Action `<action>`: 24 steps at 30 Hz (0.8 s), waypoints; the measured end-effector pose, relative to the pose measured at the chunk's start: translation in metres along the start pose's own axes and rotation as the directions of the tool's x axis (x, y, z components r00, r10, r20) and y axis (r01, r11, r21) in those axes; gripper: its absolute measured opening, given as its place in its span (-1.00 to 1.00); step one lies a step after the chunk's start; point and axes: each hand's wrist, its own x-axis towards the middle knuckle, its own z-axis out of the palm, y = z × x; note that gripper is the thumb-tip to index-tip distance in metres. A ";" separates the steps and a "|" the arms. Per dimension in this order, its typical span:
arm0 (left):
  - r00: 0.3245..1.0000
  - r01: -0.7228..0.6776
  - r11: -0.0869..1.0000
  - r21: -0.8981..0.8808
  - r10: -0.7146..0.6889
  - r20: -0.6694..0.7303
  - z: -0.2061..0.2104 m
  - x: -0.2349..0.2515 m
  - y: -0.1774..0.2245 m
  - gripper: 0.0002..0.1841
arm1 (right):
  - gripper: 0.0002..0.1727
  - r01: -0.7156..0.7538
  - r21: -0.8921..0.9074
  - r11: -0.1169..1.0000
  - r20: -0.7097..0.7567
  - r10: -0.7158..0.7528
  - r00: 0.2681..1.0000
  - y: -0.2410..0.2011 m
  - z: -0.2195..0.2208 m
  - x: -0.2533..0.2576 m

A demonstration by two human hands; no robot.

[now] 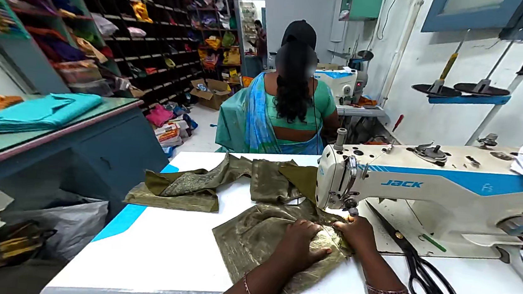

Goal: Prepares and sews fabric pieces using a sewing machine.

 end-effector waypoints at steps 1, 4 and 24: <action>1.000 0.004 1.000 0.011 -0.005 0.017 -0.001 0.001 0.000 -0.28 | -0.70 -0.003 -0.001 1.000 0.002 0.003 1.000 0.000 0.000 0.001; 0.999 0.002 0.999 0.049 -0.004 0.041 -0.001 0.002 0.002 -0.24 | -0.71 -0.021 -0.018 1.000 0.018 0.022 1.000 -0.001 0.000 0.003; 0.993 -0.111 0.992 0.065 0.108 0.058 0.000 -0.003 0.001 -0.35 | -0.61 0.563 -0.229 0.794 0.170 -0.537 0.826 0.010 0.014 -0.018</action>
